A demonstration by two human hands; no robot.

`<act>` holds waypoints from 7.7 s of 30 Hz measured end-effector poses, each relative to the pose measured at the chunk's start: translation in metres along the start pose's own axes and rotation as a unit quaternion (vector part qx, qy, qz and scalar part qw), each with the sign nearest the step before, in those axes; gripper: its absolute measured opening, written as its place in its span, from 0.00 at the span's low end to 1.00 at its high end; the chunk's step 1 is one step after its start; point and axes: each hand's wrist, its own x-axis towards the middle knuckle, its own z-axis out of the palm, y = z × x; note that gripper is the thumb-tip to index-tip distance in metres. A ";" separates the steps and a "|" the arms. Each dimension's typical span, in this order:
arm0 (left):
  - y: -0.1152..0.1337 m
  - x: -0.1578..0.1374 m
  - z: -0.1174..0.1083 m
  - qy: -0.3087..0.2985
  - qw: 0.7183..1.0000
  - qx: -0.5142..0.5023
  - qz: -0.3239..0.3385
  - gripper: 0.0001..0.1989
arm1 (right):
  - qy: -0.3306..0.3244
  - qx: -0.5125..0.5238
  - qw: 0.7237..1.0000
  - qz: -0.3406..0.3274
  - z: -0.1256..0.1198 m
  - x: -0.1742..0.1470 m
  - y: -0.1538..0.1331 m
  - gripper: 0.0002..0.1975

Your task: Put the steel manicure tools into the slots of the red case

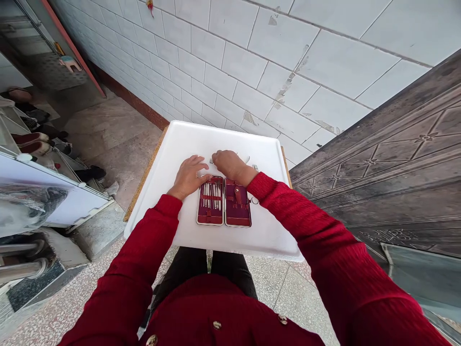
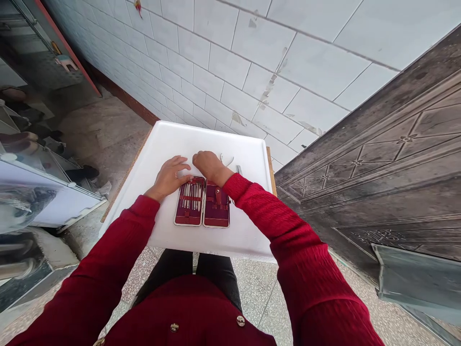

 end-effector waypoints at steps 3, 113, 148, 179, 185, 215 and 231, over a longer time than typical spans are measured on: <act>-0.001 0.000 0.001 0.001 1.000 -0.001 0.004 0.12 | -0.002 -0.013 1.000 -0.004 0.002 0.002 -0.003 0.18; -0.001 0.000 0.002 0.008 1.000 -0.001 0.010 0.11 | -0.014 0.047 0.999 0.003 -0.006 0.006 0.022 0.14; -0.002 0.000 0.005 0.008 1.000 -0.010 0.005 0.12 | -0.021 0.043 0.998 -0.028 -0.007 0.011 0.013 0.15; 0.002 0.004 0.006 0.012 1.000 -0.003 0.019 0.10 | -0.042 0.050 0.980 -0.189 -0.010 -0.118 -0.065 0.10; 0.004 0.003 0.006 0.010 1.000 -0.006 0.019 0.10 | -0.038 0.058 0.977 -0.199 -0.006 -0.125 -0.065 0.09; -0.001 0.007 0.004 0.018 1.000 -0.001 0.026 0.10 | 0.085 0.332 0.937 -0.064 0.016 -0.120 -0.083 0.11; -0.024 0.016 0.008 0.034 0.999 0.007 0.041 0.12 | 0.266 0.464 0.844 0.038 0.033 -0.119 -0.013 0.07</act>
